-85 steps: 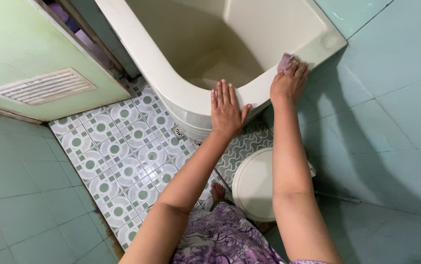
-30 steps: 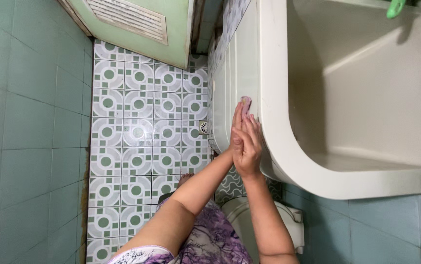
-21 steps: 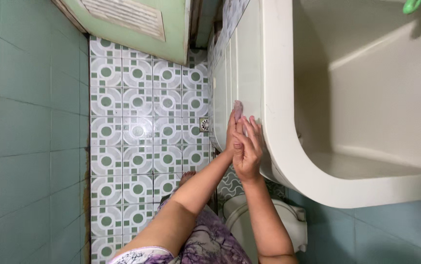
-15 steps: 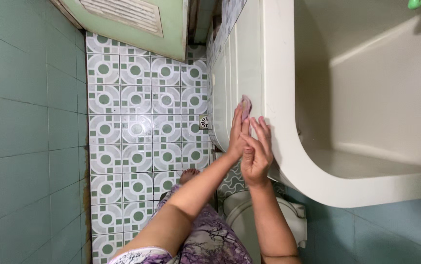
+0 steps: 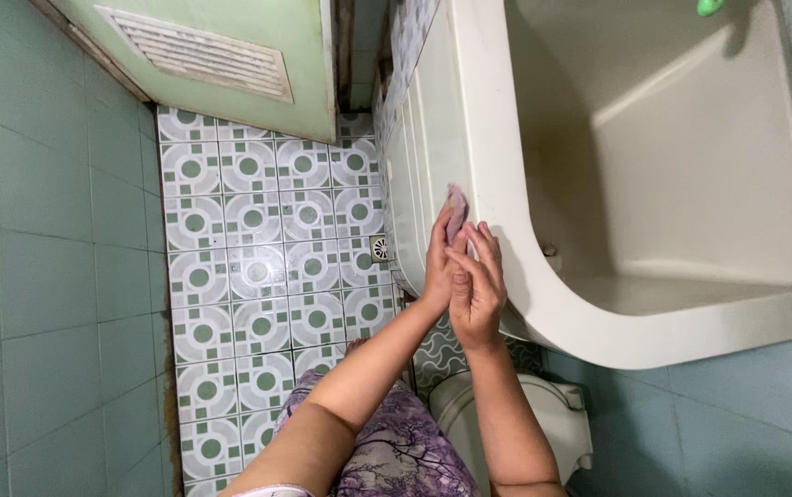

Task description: The person cleans the exterior of a white bathroom sink using a cloth and water from a green plastic jug. They repeatedly wipe the sink's sides and rim, occasionally dipping the cloth into the jug to wet it.

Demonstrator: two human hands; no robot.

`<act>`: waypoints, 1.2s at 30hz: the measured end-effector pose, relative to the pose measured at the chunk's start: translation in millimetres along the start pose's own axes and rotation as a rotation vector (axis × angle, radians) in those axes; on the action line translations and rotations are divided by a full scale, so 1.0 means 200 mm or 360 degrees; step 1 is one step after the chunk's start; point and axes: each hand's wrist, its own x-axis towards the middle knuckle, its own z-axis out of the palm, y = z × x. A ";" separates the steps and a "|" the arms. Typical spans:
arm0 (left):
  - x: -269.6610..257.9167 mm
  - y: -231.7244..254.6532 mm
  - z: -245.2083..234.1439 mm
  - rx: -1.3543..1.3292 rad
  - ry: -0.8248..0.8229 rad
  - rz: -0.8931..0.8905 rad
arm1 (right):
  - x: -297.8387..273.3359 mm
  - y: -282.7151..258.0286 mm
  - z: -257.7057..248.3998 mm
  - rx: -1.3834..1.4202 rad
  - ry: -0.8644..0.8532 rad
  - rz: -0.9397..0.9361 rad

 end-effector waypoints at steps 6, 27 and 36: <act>0.36 0.17 -0.06 -0.0927 0.0370 -0.0307 | -0.03 0.00 0.05 0.0037 0.0128 0.0196; 0.91 0.70 0.41 -0.1536 0.0148 -0.0416 | -0.09 -0.08 0.11 0.1810 0.0319 0.1000; 1.05 0.61 0.71 -0.0753 0.0045 -0.0174 | 0.03 0.12 -0.31 0.1491 0.0134 0.0836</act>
